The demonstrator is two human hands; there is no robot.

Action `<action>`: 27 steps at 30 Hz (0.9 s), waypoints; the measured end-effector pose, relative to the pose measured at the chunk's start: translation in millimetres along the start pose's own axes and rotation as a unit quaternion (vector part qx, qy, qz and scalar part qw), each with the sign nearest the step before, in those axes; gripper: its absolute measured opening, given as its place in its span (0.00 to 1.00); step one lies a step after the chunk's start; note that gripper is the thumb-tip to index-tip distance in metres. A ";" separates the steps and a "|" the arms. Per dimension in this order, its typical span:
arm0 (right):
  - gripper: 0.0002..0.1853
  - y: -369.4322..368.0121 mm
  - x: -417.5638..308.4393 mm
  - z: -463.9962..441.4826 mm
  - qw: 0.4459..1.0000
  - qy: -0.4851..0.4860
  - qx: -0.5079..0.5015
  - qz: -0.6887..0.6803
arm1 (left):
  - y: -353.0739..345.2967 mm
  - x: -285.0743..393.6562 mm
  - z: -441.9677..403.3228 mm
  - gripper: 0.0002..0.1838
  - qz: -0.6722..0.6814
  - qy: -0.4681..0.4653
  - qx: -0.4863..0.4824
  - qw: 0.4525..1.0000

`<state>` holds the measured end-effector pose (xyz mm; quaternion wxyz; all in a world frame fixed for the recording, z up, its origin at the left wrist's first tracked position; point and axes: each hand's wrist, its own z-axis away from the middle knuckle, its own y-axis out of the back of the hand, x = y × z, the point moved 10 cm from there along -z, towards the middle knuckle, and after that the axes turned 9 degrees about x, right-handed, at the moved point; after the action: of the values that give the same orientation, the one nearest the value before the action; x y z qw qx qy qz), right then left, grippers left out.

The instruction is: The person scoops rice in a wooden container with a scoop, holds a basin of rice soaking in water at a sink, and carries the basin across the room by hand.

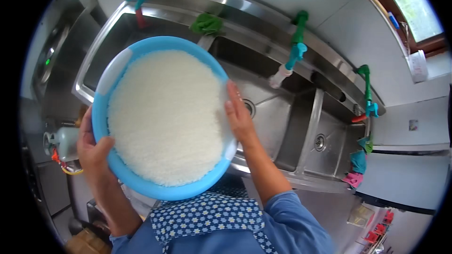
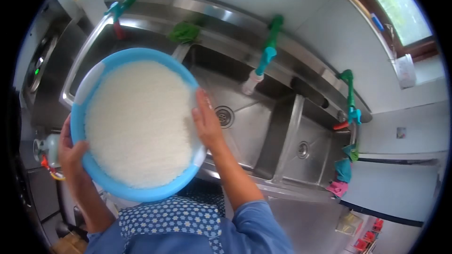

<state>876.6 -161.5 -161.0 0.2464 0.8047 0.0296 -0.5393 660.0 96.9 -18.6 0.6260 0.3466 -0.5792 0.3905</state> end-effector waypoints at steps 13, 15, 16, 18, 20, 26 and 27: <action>0.29 -3.6 1.7 -2.5 0.999 -0.006 -0.002 -0.052 | -8.5 10.2 5.8 0.39 0.006 -0.007 0.004 1.000; 0.29 -3.4 0.4 -1.1 0.998 -0.016 -0.003 -0.054 | -7.2 10.4 6.1 0.39 0.000 -0.008 0.005 1.000; 0.29 -2.9 1.3 -0.7 0.998 -0.027 -0.004 -0.055 | -6.9 9.7 6.2 0.39 -0.007 -0.008 0.004 1.000; 0.29 -2.7 0.5 0.1 0.999 -0.017 -0.003 -0.043 | -7.0 9.5 7.3 0.39 -0.006 -0.015 0.004 1.000; 0.28 -2.4 -0.8 -0.7 0.999 -0.005 -0.005 -0.034 | -5.8 8.6 7.7 0.40 0.000 -0.021 0.004 1.000; 0.27 -5.2 -0.9 -3.2 0.996 -0.011 -0.005 -0.086 | -2.9 9.0 11.2 0.40 0.028 -0.010 0.006 1.000; 0.27 -6.1 -2.9 -4.0 0.996 -0.010 -0.006 -0.089 | -1.5 9.7 11.6 0.40 0.026 -0.012 0.009 1.000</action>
<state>876.8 -153.7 -159.5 0.2030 0.7918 0.1020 -0.5669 656.3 86.8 -7.8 0.6057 0.3412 -0.5920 0.4077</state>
